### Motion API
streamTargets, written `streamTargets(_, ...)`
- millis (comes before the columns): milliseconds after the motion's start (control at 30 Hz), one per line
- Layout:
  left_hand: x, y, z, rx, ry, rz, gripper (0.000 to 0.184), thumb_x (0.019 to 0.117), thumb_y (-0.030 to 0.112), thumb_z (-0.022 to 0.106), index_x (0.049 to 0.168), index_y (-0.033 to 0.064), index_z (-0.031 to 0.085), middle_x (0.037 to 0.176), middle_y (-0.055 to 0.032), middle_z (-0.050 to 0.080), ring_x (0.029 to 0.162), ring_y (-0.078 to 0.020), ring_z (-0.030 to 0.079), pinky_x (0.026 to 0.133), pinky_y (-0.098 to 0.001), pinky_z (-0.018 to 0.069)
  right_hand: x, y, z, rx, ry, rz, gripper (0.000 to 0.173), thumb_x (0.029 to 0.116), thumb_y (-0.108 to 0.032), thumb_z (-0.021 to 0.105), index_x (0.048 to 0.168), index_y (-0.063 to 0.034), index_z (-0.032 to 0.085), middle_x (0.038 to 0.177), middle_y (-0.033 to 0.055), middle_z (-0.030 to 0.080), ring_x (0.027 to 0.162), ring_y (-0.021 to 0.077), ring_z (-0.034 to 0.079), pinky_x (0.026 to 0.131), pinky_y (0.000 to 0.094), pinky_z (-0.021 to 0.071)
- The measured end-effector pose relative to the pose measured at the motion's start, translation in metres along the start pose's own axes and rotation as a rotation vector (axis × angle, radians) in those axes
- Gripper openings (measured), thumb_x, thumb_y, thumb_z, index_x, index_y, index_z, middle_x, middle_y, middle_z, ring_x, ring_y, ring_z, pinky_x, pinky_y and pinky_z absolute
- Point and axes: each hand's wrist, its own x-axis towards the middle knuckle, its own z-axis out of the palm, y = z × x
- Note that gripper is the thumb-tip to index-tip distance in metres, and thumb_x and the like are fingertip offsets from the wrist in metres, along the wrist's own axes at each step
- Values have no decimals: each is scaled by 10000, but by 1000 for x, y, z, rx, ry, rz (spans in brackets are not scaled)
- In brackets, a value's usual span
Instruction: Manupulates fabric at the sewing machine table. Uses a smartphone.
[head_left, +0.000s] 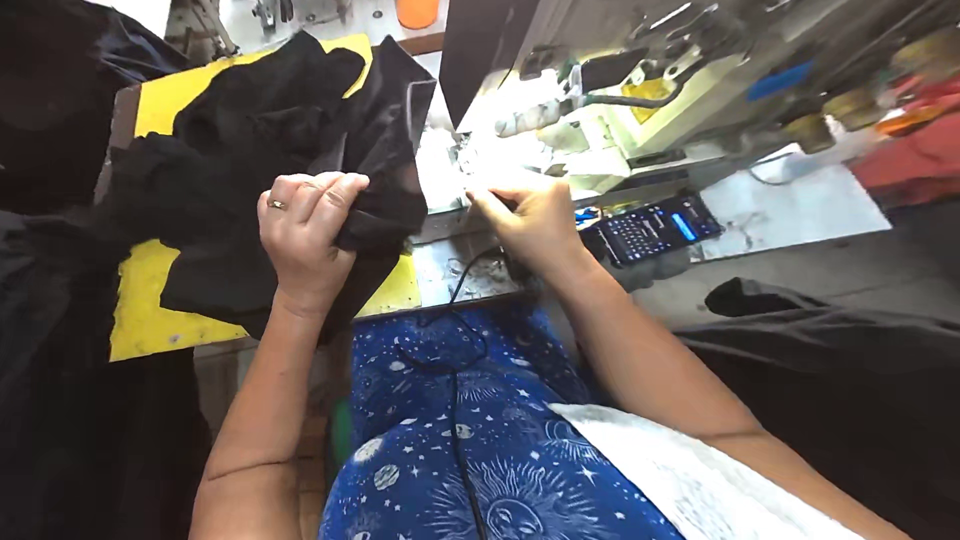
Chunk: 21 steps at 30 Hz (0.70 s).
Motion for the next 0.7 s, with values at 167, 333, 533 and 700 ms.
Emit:
streamTargets(167,-31,25,16,-61,-556,22,528,802,29,749,1309,165,692,1351,-147,640,1285,-398,547,1060,-605,386,-40,-6,30,870,-289,581,213,981,-220,657,1129,-73,702,737,-46,602,491,5,395,453,184,347)
streamTargets(333,-57,50,-23,-235,-547,-236,489,890,384,749,1286,106,683,1339,-121,625,1276,-315,543,1060,-533,431,-53,0,34,1100,-334,667,180,1005,-107,596,1169,-55,650,622,-58,502,447,6,368,428,164,343)
streamTargets(533,-71,79,10,-1021,-726,-1231,602,1054,518,438,1303,-7,591,1133,-108,726,995,-165,712,906,-370,581,-58,-6,30,1270,-429,709,105,1022,-91,534,1034,-122,634,537,-86,426,416,-4,361,415,153,346)
streamTargets(700,-38,90,36,-1226,-288,-1312,259,950,79,688,1187,8,613,1039,-101,715,981,-191,703,898,-397,597,-66,-13,24,1159,-314,666,102,989,-122,610,896,-122,652,519,-76,413,408,4,339,407,164,314)
